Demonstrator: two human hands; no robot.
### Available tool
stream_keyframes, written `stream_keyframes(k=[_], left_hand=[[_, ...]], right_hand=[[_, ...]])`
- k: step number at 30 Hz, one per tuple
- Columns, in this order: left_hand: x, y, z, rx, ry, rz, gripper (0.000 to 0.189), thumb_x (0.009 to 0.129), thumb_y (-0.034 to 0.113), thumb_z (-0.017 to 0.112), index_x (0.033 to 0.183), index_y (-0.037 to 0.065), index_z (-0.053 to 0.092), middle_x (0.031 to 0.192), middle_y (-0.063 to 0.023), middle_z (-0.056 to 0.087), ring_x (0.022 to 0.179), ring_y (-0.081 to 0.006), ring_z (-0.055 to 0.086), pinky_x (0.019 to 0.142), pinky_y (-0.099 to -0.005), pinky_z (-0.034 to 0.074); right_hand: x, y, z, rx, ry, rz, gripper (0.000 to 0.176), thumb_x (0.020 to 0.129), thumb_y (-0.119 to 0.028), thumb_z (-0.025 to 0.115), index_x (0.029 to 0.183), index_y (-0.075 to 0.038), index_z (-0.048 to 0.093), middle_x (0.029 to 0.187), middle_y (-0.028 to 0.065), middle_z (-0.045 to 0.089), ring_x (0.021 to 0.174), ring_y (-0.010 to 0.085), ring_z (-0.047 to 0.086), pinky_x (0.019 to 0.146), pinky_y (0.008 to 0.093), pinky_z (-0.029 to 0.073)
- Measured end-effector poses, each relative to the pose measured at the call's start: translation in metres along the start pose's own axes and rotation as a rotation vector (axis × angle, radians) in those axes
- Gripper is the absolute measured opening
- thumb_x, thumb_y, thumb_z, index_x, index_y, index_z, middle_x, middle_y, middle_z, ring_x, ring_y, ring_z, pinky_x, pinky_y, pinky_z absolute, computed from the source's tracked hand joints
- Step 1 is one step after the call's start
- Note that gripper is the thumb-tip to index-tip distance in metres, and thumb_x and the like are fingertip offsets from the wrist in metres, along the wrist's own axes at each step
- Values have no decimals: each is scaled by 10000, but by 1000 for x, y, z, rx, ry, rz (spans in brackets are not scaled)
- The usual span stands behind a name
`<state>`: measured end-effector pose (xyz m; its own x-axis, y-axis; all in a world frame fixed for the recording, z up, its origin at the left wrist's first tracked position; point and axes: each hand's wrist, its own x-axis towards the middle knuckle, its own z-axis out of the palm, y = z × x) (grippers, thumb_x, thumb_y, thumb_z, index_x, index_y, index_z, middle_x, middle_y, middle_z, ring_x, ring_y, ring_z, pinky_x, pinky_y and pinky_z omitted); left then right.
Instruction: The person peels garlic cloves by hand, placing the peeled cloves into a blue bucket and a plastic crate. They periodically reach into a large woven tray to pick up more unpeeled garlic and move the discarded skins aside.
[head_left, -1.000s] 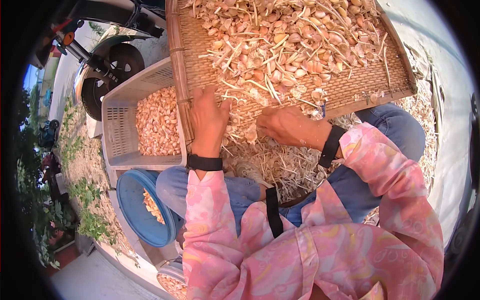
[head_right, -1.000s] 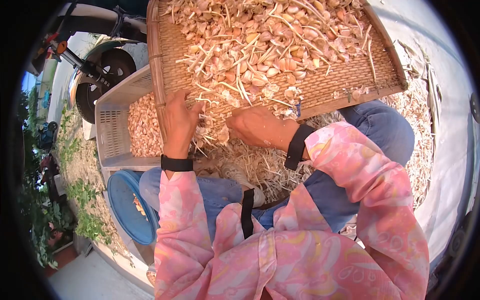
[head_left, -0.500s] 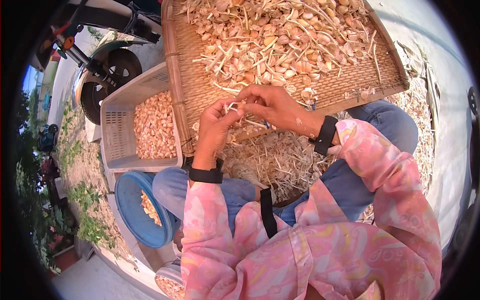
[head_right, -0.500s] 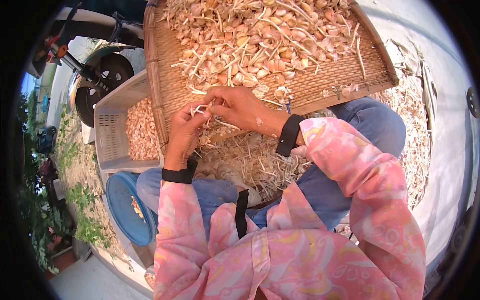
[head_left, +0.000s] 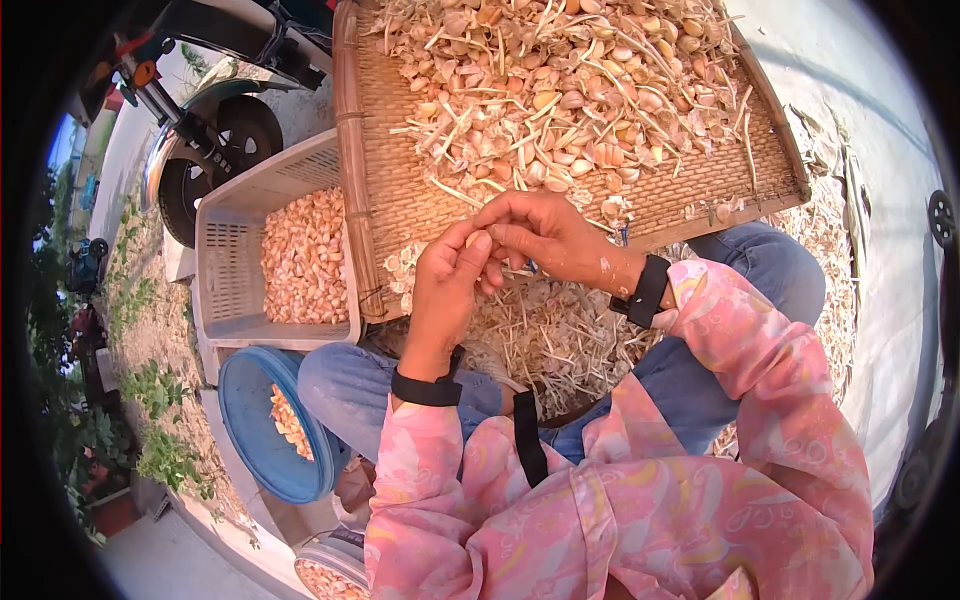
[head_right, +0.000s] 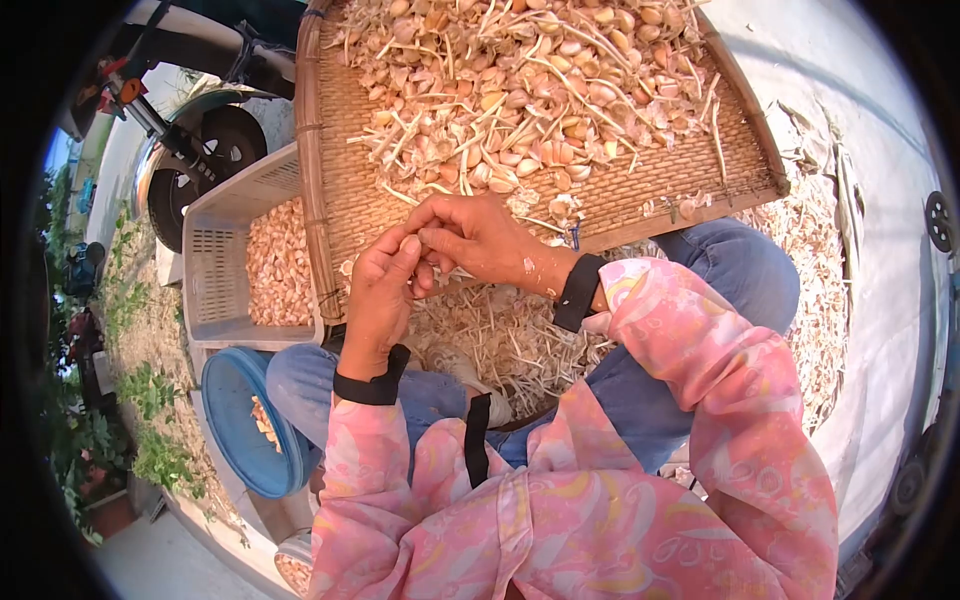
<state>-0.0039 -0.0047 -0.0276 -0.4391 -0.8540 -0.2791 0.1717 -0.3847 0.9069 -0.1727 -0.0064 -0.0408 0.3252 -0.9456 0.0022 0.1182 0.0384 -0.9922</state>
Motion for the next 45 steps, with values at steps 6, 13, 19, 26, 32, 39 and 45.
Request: stream_keyframes(k=[6,13,19,26,32,39,45], left_hand=[[-6,36,-130,890,737,424,204,861,77,538,1029,-16,605,828,-72,605,722,-148,570,623,-236,455],[71,28,-31,1119,178,470,224,793,76,581,997,-14,602,926,-163,597,871,-260,601,720,-341,482],[108,3,-15,1532,127,402,190,708,33,585,891,-19,592,888,-237,563,807,-402,581,702,-458,474],[78,14,-46,893,249,-52,258,669,74,685,862,-61,578,867,-160,600,757,-263,640,622,-350,516],[37,3,-22,-116,244,-62,144,805,6,620,936,-2,563,857,-80,621,728,-153,637,627,-205,548],[20,-4,1,215,235,94,214,820,56,639,1014,-7,574,853,-58,619,763,-128,634,608,-191,513],[9,-12,8,262,255,442,172,825,17,618,994,-8,597,899,-79,634,772,-132,633,627,-231,516]], right_hand=[[9,21,-21,-806,163,-220,257,772,-75,547,1013,14,548,1006,184,534,867,352,548,769,410,452],[8,24,-16,-864,63,-176,182,766,-92,555,928,-8,562,912,177,536,871,357,549,745,431,453],[7,22,-24,-842,36,-129,139,791,-83,563,904,-2,562,873,159,540,820,339,551,724,395,450],[5,23,-19,-772,88,-104,199,818,-109,563,982,3,555,874,168,583,801,311,584,694,383,462],[6,1,-5,-559,98,-87,197,830,-170,568,921,4,560,772,174,605,744,348,588,647,408,457],[4,11,-10,-606,137,-313,152,828,-117,567,924,-2,541,742,142,585,686,277,580,600,370,452],[1,-5,-17,-444,-15,-24,157,861,-86,520,991,0,506,718,83,548,662,149,559,566,290,446]])
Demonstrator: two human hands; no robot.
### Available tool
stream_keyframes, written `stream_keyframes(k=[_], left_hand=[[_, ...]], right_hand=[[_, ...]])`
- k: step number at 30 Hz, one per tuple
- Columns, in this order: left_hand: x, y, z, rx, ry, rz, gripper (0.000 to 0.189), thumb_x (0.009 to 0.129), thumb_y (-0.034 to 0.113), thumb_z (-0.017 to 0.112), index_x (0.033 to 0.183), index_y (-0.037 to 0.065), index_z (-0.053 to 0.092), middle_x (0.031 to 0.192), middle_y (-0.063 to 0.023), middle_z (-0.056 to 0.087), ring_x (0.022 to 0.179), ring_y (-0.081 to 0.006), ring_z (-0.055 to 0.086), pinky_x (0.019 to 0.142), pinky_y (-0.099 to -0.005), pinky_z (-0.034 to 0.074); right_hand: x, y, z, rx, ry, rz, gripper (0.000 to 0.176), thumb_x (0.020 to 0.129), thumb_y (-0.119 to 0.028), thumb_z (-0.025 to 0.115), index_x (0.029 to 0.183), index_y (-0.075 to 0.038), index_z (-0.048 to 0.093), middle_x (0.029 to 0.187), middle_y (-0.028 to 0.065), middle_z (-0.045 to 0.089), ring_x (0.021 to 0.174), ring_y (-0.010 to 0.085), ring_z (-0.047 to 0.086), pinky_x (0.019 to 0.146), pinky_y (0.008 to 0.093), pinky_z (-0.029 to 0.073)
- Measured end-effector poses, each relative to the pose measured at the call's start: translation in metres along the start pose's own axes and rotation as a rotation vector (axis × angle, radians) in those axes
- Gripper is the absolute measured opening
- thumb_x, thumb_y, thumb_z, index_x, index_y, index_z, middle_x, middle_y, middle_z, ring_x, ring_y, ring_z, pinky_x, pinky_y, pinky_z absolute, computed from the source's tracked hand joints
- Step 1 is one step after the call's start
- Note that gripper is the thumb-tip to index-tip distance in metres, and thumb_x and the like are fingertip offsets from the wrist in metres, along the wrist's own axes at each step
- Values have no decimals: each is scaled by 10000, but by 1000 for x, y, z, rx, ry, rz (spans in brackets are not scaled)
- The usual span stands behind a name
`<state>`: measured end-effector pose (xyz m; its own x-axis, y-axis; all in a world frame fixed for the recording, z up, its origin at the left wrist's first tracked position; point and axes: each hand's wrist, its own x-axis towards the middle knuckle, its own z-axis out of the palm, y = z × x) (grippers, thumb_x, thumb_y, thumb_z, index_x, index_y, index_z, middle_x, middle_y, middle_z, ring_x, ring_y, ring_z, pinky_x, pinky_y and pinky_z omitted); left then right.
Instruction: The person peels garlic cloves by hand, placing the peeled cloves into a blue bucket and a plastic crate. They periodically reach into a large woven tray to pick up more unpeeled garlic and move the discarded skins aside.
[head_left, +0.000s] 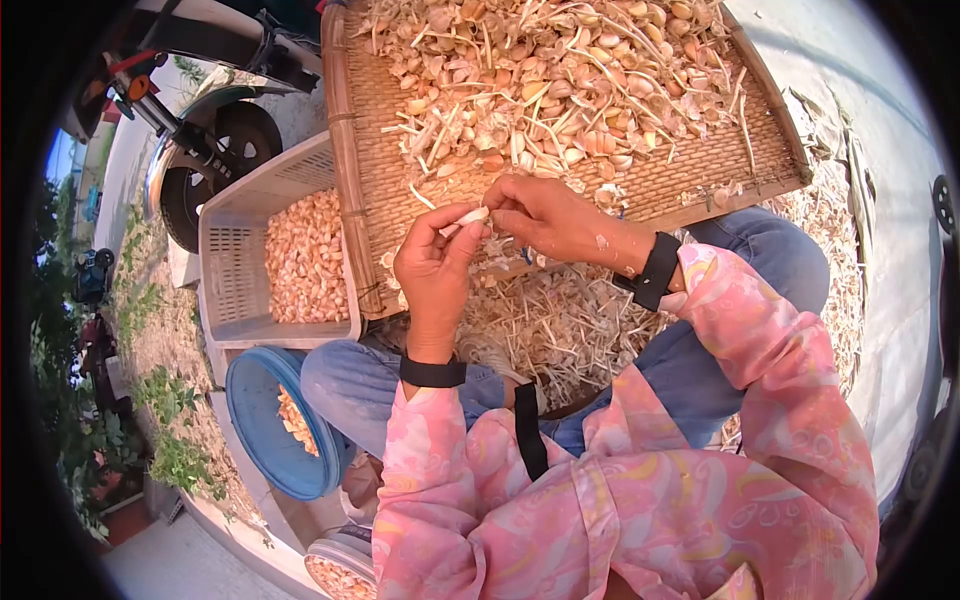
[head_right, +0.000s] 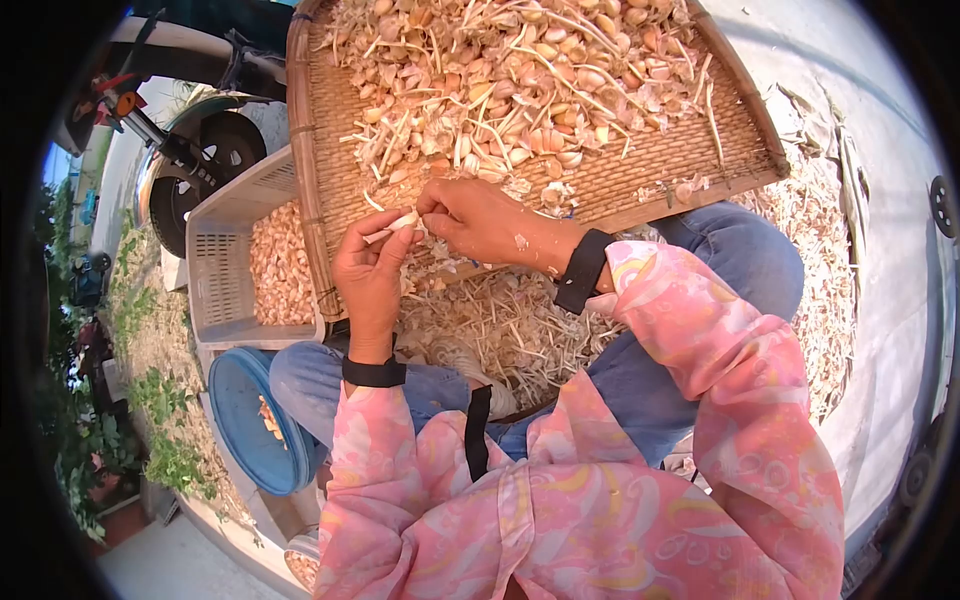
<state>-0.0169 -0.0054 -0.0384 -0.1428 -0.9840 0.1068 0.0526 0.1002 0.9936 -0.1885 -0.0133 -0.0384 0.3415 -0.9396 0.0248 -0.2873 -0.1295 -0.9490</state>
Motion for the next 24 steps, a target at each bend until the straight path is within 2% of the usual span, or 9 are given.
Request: stream_keyframes(k=[2,5,8,14,17,20,23,24], left_hand=[[-3,-1,-1,169,-25,125,148,820,-11,610,966,6,606,917,-81,644,772,-134,633,636,-242,517],[0,-1,-9,442,-80,397,169,788,-77,590,919,29,608,944,-99,655,772,-150,638,639,-249,515],[0,9,-13,587,-162,502,242,728,-139,569,889,39,601,959,-134,651,783,-191,646,635,-258,515],[-1,16,-14,635,-224,563,284,661,-172,546,857,27,594,947,-136,648,795,-262,642,645,-295,518],[0,23,-10,694,-262,622,282,728,-199,509,898,13,586,964,-154,644,626,-151,599,532,-240,474],[-1,24,-2,746,-313,684,297,716,-189,521,919,17,590,954,-153,641,661,-179,618,551,-252,486],[-7,22,-1,764,-360,579,304,704,-182,528,926,15,592,941,-149,639,718,-208,634,572,-258,497],[-8,22,-1,731,-355,579,285,717,-171,535,926,15,588,942,-144,638,727,-204,633,585,-256,498]], right_hand=[[-6,-8,-2,-70,-107,-57,162,871,-99,500,997,3,496,715,111,548,653,197,568,566,317,443],[-8,-5,0,-185,-87,-186,153,884,-113,475,977,8,467,707,171,535,652,325,556,575,386,424],[-11,-9,-3,-238,-143,-161,142,886,-118,465,945,9,439,721,226,516,703,418,518,603,444,397],[-17,-21,-7,-295,-170,-133,164,902,-153,442,917,9,418,720,234,517,718,434,515,602,476,377],[-18,-19,-7,-309,-123,-132,178,879,-169,431,888,9,423,713,235,524,696,441,510,600,486,374],[-19,-11,-4,-395,-89,-150,196,830,-185,422,810,9,442,682,234,526,675,438,504,604,491,374],[-18,-8,2,-397,-77,-67,220,781,-188,397,710,13,449,664,238,526,657,442,487,601,492,377],[-18,-4,6,-353,-54,-67,231,783,-193,396,689,12,447,642,221,518,625,413,490,584,475,378]])
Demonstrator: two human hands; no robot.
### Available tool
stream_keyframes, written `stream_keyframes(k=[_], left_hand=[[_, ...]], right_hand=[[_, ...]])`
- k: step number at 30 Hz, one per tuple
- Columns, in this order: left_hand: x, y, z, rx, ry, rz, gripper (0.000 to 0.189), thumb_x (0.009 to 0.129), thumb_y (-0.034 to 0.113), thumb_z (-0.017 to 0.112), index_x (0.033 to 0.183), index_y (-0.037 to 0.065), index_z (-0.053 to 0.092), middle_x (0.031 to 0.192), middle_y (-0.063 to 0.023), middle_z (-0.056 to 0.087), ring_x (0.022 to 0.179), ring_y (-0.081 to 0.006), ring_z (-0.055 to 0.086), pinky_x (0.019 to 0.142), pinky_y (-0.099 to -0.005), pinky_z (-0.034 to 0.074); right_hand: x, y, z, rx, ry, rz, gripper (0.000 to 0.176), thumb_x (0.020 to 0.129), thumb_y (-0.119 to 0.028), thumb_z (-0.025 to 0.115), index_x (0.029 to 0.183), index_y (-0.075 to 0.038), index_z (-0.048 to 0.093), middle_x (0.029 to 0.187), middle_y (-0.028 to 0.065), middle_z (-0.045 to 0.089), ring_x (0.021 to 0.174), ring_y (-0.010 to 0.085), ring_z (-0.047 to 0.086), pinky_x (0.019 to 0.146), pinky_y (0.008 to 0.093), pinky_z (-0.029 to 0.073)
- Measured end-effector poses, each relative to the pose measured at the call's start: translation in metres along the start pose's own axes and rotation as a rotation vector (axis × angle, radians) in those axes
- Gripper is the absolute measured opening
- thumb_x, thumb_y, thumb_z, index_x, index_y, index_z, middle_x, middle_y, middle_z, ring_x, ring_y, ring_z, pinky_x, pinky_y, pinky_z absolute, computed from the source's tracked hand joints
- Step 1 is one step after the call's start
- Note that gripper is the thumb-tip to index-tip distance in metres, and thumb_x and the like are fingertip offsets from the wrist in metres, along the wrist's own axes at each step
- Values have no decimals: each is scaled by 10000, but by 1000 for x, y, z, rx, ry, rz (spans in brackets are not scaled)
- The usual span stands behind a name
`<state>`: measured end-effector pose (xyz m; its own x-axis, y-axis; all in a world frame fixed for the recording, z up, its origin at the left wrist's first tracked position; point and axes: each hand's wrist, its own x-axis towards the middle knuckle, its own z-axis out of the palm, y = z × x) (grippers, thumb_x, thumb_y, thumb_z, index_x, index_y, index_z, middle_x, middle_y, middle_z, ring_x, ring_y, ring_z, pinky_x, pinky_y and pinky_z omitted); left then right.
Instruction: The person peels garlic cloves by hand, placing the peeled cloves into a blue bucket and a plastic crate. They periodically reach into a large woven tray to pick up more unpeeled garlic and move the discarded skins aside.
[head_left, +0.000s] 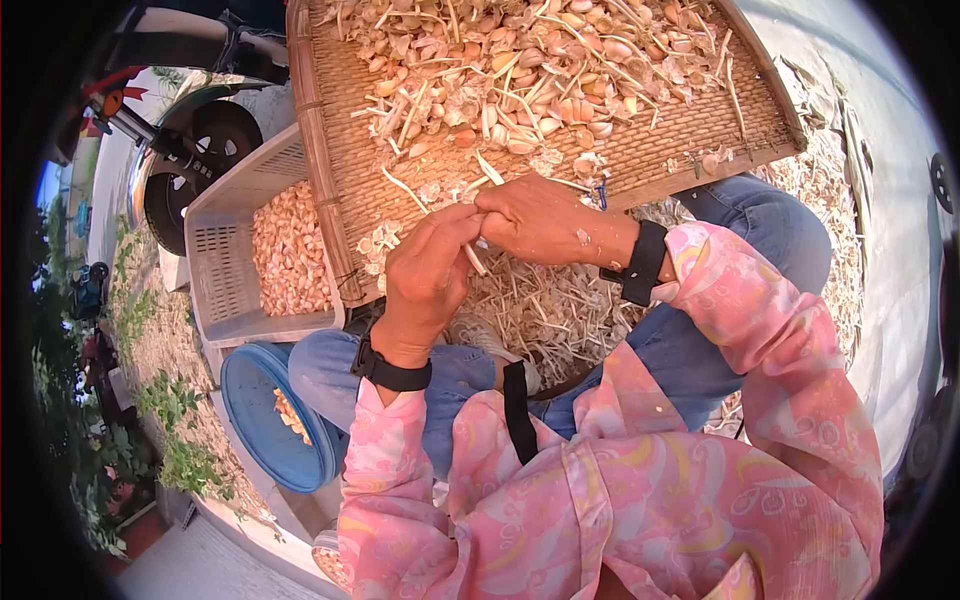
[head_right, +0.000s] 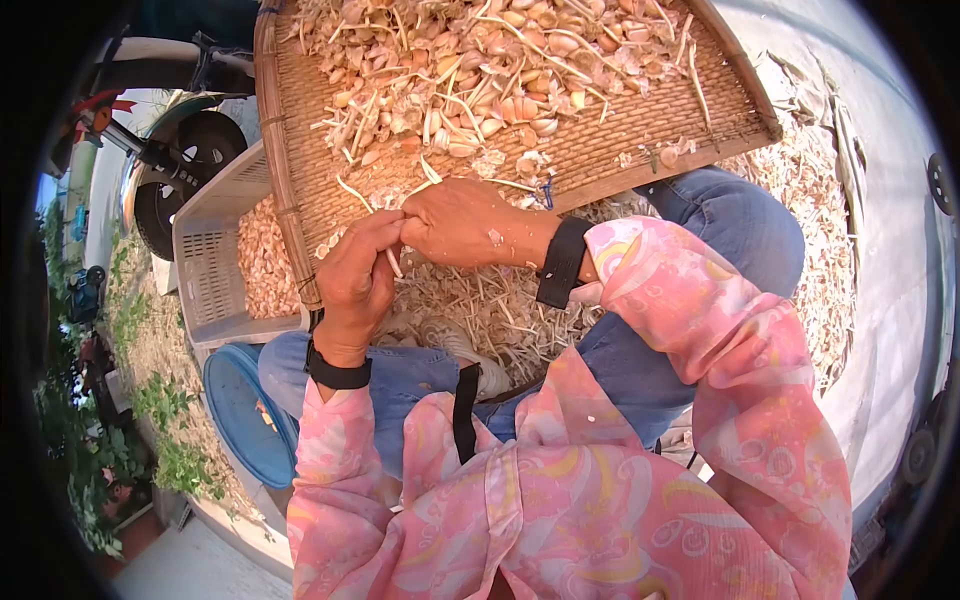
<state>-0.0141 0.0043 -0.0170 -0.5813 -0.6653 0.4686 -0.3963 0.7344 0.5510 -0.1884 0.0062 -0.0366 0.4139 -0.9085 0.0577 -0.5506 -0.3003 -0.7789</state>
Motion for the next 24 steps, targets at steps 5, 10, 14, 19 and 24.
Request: stream_keyframes(k=[5,10,14,19,24], left_hand=[[-3,7,2,-163,138,-95,216,738,-131,571,897,15,578,928,-125,636,771,-189,636,667,-269,522],[-10,16,-1,-791,345,-468,141,813,-16,608,944,-8,559,945,-134,626,784,-179,632,701,-265,537],[-16,22,3,-930,333,-602,192,811,7,623,985,-12,544,954,-144,623,773,-182,636,686,-259,540],[-30,39,-21,-1385,532,-638,248,834,14,592,1074,12,528,948,-149,614,683,-131,584,595,-192,500],[-127,11,-141,-421,892,-767,175,852,76,582,1010,2,568,911,-160,626,624,-129,570,560,-199,462]], right_hand=[[-2,6,3,421,39,-56,259,783,-199,388,621,-8,449,550,87,459,499,201,464,480,351,355],[6,6,-12,622,76,202,380,908,-355,385,773,-31,531,569,-1,433,511,83,430,452,238,335],[1,-10,-9,814,-143,254,341,951,-350,404,894,-42,538,594,-24,463,499,67,469,455,199,363],[11,10,1,529,-198,223,262,912,-282,503,789,-54,541,628,12,542,540,127,529,489,262,402],[-8,15,12,-67,-95,-111,263,809,-286,582,725,-37,574,705,141,557,671,333,566,607,416,442]])
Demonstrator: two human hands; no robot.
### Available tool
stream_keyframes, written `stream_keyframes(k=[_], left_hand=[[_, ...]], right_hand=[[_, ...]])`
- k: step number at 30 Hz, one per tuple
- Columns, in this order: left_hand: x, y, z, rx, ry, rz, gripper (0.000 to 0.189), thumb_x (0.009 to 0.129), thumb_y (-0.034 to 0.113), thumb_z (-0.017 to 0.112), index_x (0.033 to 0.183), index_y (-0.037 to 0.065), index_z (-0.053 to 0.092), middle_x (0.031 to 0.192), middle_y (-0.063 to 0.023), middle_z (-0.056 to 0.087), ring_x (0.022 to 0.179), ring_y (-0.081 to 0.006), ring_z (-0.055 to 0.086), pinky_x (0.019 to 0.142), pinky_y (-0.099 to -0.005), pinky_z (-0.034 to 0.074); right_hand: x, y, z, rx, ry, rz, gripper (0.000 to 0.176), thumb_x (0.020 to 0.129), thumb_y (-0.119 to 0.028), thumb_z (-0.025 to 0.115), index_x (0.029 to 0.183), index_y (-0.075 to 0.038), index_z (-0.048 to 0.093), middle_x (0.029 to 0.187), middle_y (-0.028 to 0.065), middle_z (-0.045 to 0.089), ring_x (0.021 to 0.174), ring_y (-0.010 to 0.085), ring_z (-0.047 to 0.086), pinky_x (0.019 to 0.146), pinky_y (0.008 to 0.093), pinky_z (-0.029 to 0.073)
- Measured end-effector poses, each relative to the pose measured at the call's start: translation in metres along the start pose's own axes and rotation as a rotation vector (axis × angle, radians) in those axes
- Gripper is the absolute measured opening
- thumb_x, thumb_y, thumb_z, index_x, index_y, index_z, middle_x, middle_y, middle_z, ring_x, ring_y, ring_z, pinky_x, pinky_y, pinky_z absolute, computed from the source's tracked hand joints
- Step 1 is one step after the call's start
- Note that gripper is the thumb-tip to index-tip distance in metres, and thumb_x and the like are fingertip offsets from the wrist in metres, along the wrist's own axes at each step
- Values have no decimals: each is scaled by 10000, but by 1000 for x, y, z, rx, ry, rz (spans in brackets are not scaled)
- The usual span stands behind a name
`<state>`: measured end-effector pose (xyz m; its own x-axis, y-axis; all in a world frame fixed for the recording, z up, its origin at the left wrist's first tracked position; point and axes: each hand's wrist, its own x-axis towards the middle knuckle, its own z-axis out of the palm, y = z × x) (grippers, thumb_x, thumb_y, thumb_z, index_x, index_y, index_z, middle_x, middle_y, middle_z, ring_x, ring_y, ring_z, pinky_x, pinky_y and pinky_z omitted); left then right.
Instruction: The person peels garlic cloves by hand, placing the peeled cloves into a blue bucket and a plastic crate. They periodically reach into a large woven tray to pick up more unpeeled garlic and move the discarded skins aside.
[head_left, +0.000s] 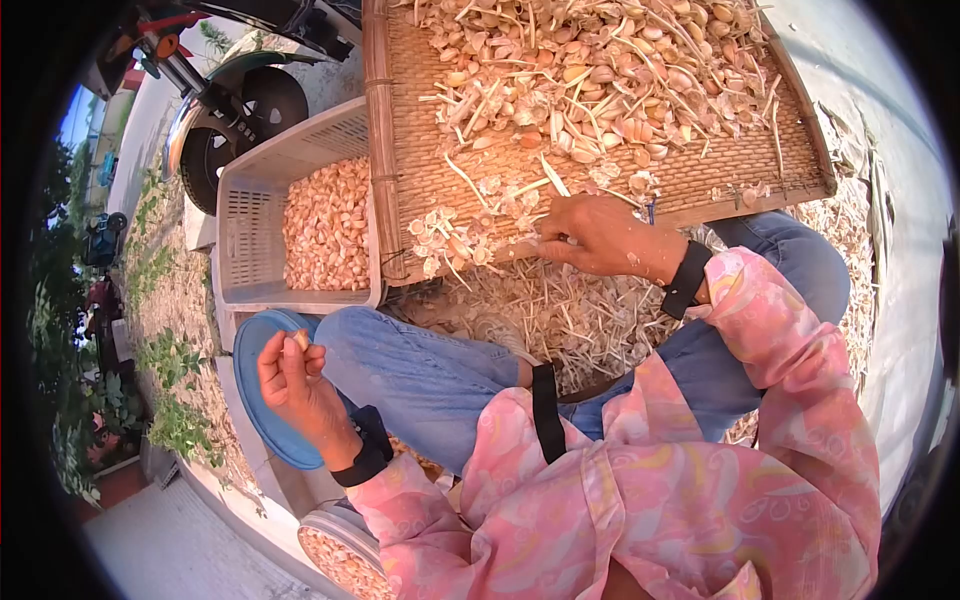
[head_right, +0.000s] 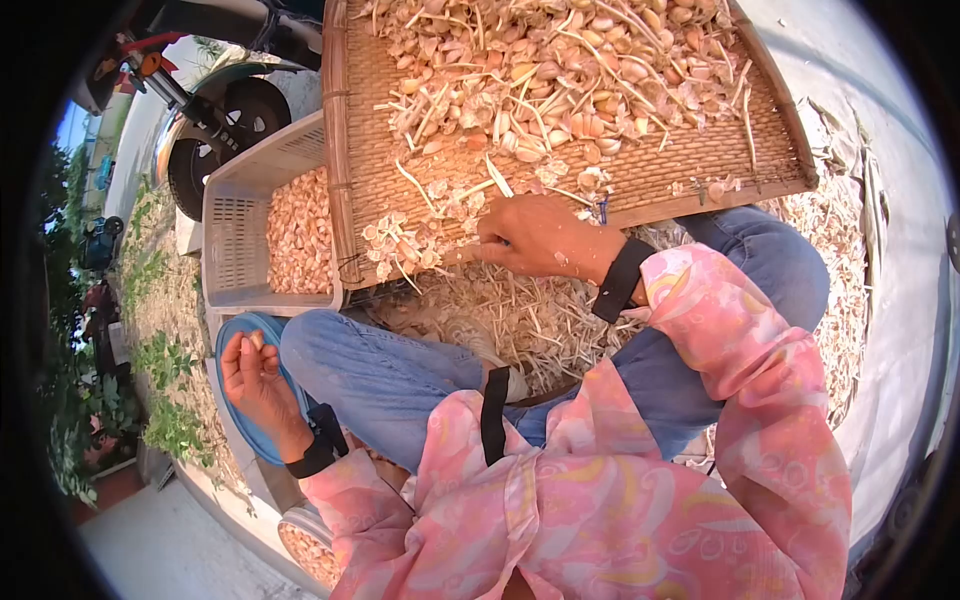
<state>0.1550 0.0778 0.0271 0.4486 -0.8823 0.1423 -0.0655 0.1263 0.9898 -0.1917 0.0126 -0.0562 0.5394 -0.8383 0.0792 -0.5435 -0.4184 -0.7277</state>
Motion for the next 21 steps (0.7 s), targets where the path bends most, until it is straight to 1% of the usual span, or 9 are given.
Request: stream_keyframes(k=[1,3,6,8,10,12,14,18,21], left_hand=[[8,-5,-37,332,161,36,180,851,94,585,1000,-7,574,892,-157,627,626,-139,573,562,-212,464],[31,-39,-137,1155,-10,55,219,844,125,597,998,-30,580,891,-129,617,675,-165,587,587,-235,468],[43,-51,-137,1591,-144,373,227,849,127,589,997,-46,591,905,-114,605,735,-171,588,622,-253,472],[49,-28,-15,864,-108,175,201,860,117,574,985,-38,604,921,-116,598,771,-152,582,648,-253,475],[52,-27,86,627,-447,289,184,861,69,558,1021,-11,598,911,-118,601,761,-161,590,653,-262,480],[60,-42,165,719,-715,577,230,813,43,578,1039,1,598,923,-168,595,828,-273,604,725,-306,482],[67,-75,216,862,-792,723,188,764,-7,537,942,-19,599,885,-200,584,842,-348,584,725,-375,479],[63,-100,237,1101,-862,811,88,725,-17,513,799,-27,561,852,-194,567,831,-362,569,694,-425,489],[50,-93,232,1188,-880,731,91,736,1,517,810,-30,561,840,-212,561,781,-376,589,646,-438,495]], right_hand=[[-2,-8,1,-19,1,-23,253,803,-281,578,729,-39,579,731,159,557,706,356,565,626,428,442],[0,-12,2,-34,-16,3,235,821,-263,561,757,-36,575,782,152,558,741,342,567,643,426,437],[5,-6,7,-48,19,29,217,839,-242,563,802,-29,571,783,139,554,731,332,565,632,413,434],[9,-2,6,-40,28,68,183,838,-210,556,821,-29,579,799,140,567,734,332,566,633,412,437],[14,2,6,-30,17,77,168,833,-193,554,836,-27,584,808,144,574,740,334,568,639,407,441],[18,0,3,6,29,88,165,826,-187,539,823,-27,576,805,156,571,744,346,565,651,420,438],[18,-3,-2,70,49,99,177,819,-194,511,781,-27,555,788,177,557,747,371,557,667,451,427],[19,-3,-9,68,88,85,177,812,-190,517,775,-21,557,771,178,559,753,370,560,679,461,428],[20,8,-2,37,63,86,185,814,-195,515,781,-20,562,793,175,562,761,375,557,680,455,433]])
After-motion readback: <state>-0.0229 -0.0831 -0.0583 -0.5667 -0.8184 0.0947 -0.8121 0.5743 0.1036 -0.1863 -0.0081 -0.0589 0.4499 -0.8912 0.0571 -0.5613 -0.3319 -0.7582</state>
